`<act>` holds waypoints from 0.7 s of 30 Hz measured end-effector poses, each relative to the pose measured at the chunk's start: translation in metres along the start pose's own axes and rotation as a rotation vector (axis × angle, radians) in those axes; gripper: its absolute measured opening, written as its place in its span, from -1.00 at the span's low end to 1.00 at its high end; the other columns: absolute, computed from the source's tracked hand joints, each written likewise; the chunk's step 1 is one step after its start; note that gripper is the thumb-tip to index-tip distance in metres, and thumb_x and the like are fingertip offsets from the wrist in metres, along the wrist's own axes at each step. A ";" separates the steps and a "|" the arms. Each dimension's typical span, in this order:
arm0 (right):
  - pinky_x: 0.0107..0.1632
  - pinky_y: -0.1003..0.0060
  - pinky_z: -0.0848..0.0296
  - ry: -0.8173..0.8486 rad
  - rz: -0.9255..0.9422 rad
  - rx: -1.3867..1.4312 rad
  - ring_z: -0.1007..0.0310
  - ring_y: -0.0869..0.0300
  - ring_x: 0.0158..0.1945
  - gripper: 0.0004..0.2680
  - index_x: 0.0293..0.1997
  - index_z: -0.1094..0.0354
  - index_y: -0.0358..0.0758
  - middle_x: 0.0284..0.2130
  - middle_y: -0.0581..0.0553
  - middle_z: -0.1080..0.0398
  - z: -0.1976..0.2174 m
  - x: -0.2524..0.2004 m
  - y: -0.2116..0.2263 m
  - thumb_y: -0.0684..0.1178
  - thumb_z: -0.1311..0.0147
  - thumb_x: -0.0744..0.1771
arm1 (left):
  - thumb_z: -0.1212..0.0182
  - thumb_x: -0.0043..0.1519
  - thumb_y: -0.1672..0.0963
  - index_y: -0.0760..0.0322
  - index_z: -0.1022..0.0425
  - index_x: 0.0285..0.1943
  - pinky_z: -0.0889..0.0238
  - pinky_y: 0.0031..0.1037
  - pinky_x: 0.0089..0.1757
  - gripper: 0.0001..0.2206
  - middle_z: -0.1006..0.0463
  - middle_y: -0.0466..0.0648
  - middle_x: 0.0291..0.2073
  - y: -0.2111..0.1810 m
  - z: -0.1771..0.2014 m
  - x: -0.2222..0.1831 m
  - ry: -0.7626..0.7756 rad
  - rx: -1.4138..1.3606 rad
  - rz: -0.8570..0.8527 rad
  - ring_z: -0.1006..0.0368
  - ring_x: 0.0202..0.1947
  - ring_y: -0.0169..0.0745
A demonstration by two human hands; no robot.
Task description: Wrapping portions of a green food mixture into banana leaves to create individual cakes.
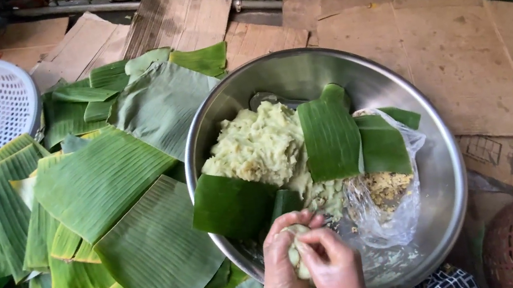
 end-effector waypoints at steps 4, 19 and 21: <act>-0.25 0.36 -0.70 0.185 -0.103 0.042 -0.65 0.22 -0.27 -0.79 -0.08 -0.49 -0.21 -0.23 -0.07 -0.63 0.015 0.021 0.001 -0.22 -0.23 0.22 | 0.17 0.16 0.32 0.54 -0.40 0.08 -0.40 -0.11 -0.03 -0.66 -0.53 0.32 -0.02 -0.001 -0.009 0.002 -0.117 -0.020 -0.075 -0.48 -0.04 0.22; -0.17 0.23 -0.53 0.211 -0.476 0.667 -0.54 0.06 -0.23 -0.66 0.23 -0.40 -0.29 -0.09 -0.34 -0.59 0.001 -0.006 -0.084 -0.25 -0.08 0.30 | -0.23 -0.03 0.26 0.21 -0.36 0.30 0.14 0.15 0.33 -0.40 -0.31 0.09 0.37 -0.069 -0.040 -0.041 -0.170 1.538 -1.261 -0.12 0.44 0.22; -0.13 0.14 -0.60 0.184 -0.522 0.741 -0.59 -0.03 -0.18 -0.67 0.20 -0.41 -0.30 -0.13 -0.44 -0.62 0.000 -0.004 -0.080 -0.30 -0.05 0.29 | -0.17 0.01 0.28 0.34 -0.30 0.29 -0.09 -0.13 0.35 -0.43 -0.36 0.13 0.31 -0.099 -0.033 -0.040 -0.330 1.432 -1.391 -0.26 0.38 0.13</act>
Point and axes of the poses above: each hand's wrist, its own x-axis towards the middle knuckle, its own z-axis out of the back of the hand, y = z × x, the point moved 1 cm from there along x, towards the middle knuckle
